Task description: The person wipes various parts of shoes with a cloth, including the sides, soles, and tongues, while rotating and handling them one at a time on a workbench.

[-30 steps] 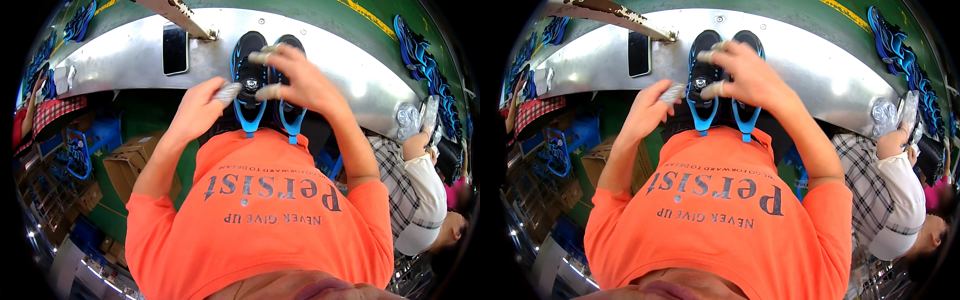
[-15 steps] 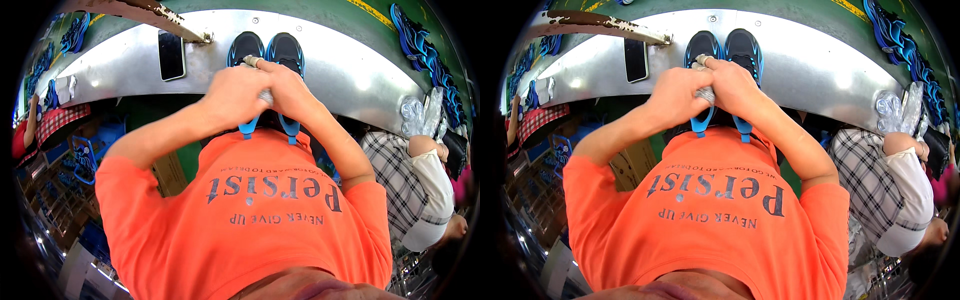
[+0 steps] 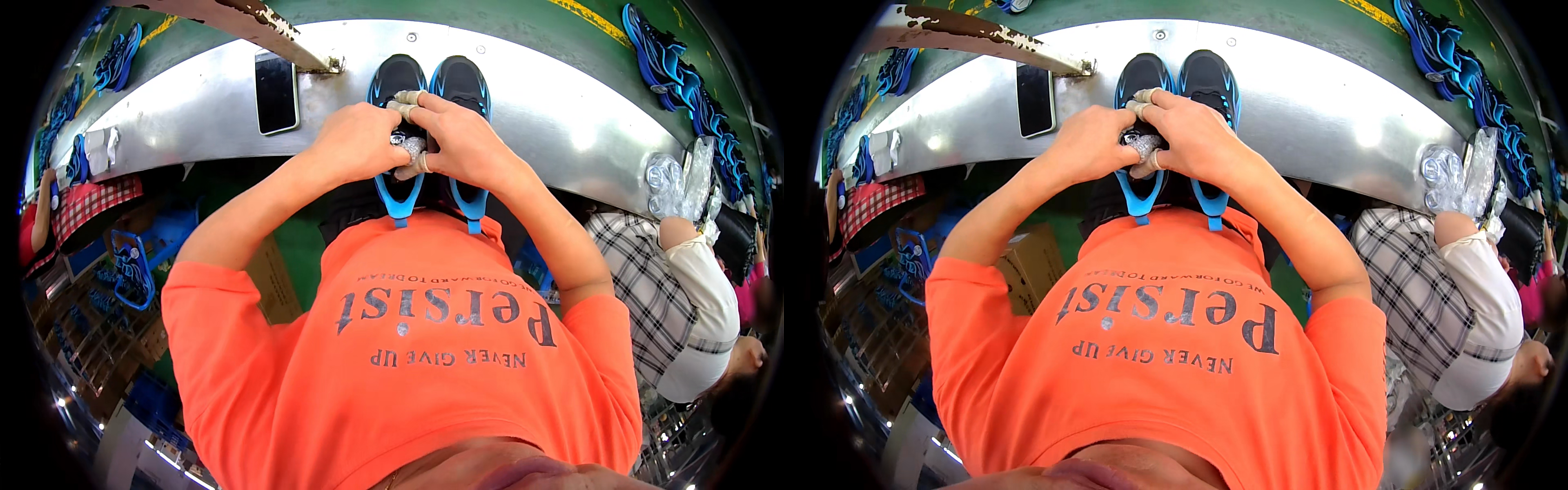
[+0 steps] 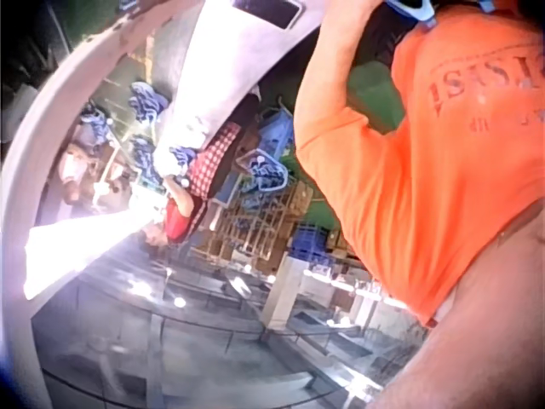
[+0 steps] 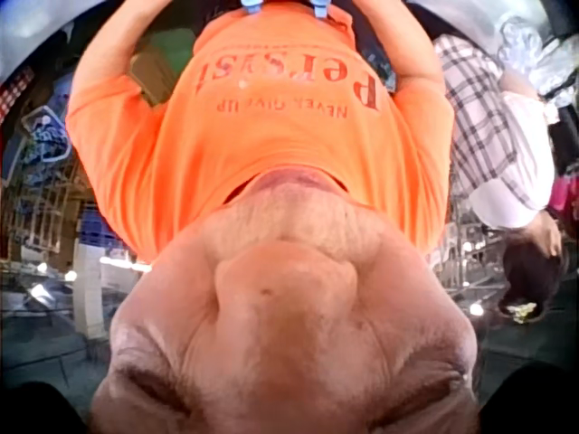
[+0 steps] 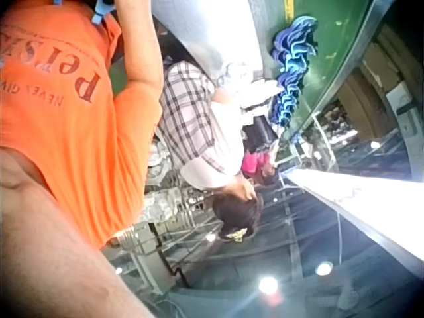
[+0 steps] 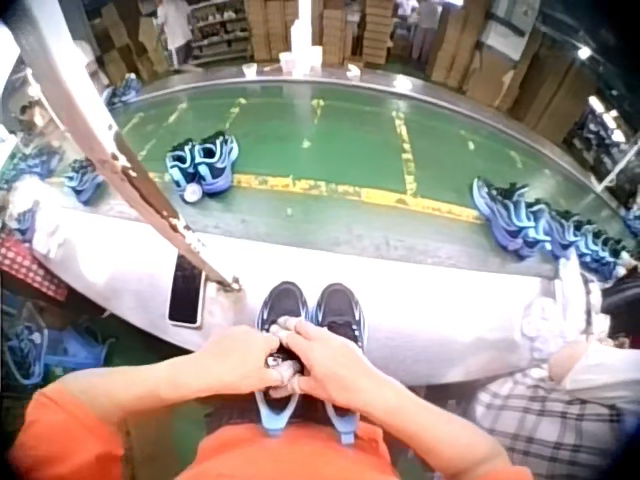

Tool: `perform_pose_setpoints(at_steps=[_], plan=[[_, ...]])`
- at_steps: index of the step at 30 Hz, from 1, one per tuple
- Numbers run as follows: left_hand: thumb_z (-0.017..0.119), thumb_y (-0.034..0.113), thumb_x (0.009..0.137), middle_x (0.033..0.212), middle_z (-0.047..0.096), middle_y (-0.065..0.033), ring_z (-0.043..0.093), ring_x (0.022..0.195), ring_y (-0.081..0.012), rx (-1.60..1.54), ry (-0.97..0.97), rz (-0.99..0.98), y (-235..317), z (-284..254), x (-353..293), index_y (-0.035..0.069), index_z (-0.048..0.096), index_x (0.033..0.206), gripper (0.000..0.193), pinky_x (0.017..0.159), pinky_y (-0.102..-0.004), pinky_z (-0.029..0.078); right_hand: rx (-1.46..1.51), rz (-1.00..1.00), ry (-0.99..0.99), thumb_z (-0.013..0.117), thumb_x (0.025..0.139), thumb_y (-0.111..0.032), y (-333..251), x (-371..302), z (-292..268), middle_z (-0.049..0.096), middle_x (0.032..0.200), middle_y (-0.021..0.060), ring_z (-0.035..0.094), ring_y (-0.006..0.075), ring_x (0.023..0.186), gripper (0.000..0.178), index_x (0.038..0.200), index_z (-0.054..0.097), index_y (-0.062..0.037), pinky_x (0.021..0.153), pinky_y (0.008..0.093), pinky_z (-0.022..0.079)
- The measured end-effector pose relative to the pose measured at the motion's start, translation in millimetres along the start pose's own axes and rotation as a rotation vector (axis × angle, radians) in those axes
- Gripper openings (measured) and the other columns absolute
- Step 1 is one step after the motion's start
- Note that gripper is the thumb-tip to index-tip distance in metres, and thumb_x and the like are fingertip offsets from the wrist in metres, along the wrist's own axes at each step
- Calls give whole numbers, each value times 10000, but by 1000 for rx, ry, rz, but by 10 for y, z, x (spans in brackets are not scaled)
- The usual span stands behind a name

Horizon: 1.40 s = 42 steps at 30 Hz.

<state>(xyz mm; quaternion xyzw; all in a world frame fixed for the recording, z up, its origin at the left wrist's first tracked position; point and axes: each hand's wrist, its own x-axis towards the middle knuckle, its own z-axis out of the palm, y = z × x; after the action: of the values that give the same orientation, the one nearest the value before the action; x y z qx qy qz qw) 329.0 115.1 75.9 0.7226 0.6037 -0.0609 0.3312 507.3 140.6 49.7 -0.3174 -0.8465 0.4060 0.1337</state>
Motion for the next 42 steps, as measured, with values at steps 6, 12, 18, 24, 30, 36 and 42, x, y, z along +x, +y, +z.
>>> perform_pose_setpoints(at_steps=[6,12,18,24,30,36,42], plan=[[758,285,618,809,669,-157,648,787,-350,27,81,118,64,4,-36,34,649,874,375,679,-433,513,-91,71,-72,803,632,-173,-18,-12,-13,535,1303,93,583,323,1084,642,1218,578,-39,882,392,506],[751,160,686,802,541,-102,540,673,-271,-273,283,187,-159,177,-185,33,523,910,344,594,-369,443,48,-66,3,790,671,-157,66,-15,-49,572,1212,107,561,306,1093,579,1216,607,-87,882,379,483],[704,70,772,813,440,-41,439,631,-123,-553,408,79,-128,343,-460,22,488,860,238,561,-261,392,232,-98,-84,717,785,-189,22,63,-161,552,883,91,534,263,880,351,1127,690,-118,783,367,451],[623,-6,849,842,462,-33,483,714,-77,-875,374,-101,-86,583,-736,-24,544,899,95,629,-231,430,3,-21,87,732,749,-222,-108,14,-30,584,823,85,582,282,820,263,987,720,-111,714,387,476],[603,-21,830,836,536,-79,546,747,-171,-753,349,3,81,605,-867,-6,578,899,75,682,-260,448,-26,-53,129,727,750,-219,-140,-6,8,609,779,103,601,291,782,202,917,729,-107,703,389,486],[560,285,898,849,609,-161,594,767,-310,-27,258,402,319,689,-658,89,640,1074,275,699,-391,476,482,99,415,534,980,-188,219,-103,-477,665,920,-14,559,53,772,247,1141,678,-68,694,207,461],[541,291,887,724,619,-148,624,624,-350,126,272,443,560,584,-68,91,620,971,231,540,-462,482,453,257,390,527,983,-190,499,-376,-553,660,937,-12,547,67,806,240,1123,677,-65,750,234,472]])
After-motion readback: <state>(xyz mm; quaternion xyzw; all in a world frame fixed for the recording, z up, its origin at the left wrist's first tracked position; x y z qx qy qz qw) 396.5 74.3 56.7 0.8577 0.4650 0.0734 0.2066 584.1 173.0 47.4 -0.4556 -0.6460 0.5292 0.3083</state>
